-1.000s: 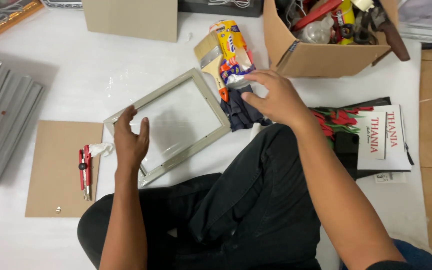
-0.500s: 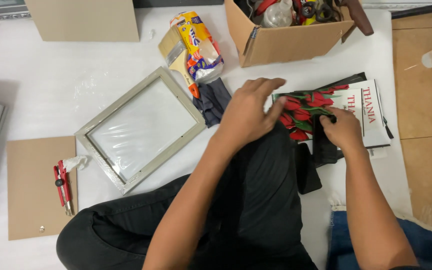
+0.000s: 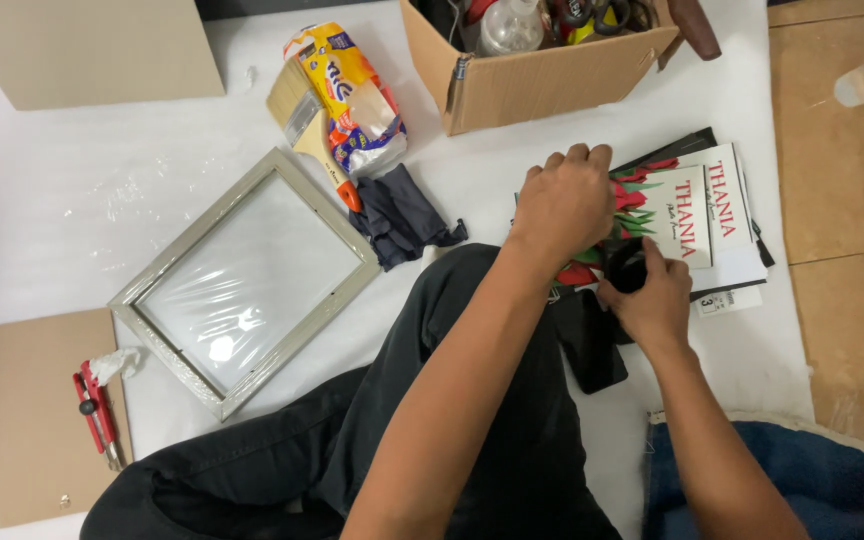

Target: Cleaning the glass and assembling a picture frame by placing a backing sheet

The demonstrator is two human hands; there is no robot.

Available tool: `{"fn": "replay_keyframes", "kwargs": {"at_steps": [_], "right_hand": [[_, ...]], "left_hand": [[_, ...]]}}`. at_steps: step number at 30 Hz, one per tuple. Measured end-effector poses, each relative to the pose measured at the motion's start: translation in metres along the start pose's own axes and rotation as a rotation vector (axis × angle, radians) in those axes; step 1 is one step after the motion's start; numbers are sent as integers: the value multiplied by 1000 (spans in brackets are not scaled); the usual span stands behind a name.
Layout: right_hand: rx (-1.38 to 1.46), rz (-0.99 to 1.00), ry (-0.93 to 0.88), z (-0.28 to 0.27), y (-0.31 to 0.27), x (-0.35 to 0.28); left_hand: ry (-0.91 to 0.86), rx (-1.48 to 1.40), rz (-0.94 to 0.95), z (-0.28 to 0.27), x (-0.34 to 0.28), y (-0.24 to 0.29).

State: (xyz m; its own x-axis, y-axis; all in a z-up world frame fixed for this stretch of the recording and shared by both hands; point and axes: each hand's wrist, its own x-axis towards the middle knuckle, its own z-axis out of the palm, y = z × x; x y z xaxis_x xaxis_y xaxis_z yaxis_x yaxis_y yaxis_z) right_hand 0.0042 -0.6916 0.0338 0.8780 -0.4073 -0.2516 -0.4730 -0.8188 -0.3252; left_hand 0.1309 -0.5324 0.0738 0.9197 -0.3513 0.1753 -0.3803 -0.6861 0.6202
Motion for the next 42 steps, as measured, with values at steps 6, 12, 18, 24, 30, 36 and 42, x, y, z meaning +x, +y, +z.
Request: {"fn": "replay_keyframes", "kwargs": {"at_steps": [6, 12, 18, 24, 30, 36, 42], "right_hand": [[118, -87, -23, 32, -1, -57], [-191, -327, 137, 53, -9, -61], [-374, -32, -350, 30, -24, -19], [-175, -12, -104, 13, -21, 50], [-59, 60, -195, -8, -30, 46], [-33, -8, -114, -14, -45, 35], [12, -238, 45, 3, -42, 58]], "left_hand": [[-75, 8, -40, 0, 16, 4], [-184, 67, -49, 56, 48, 6], [58, 284, -167, 141, 30, -37], [-653, -19, -509, 72, 23, -17], [-665, 57, -398, 60, 21, -13], [-554, -39, -379, 94, 27, -35], [-462, -119, -388, 63, 37, -20]]}}
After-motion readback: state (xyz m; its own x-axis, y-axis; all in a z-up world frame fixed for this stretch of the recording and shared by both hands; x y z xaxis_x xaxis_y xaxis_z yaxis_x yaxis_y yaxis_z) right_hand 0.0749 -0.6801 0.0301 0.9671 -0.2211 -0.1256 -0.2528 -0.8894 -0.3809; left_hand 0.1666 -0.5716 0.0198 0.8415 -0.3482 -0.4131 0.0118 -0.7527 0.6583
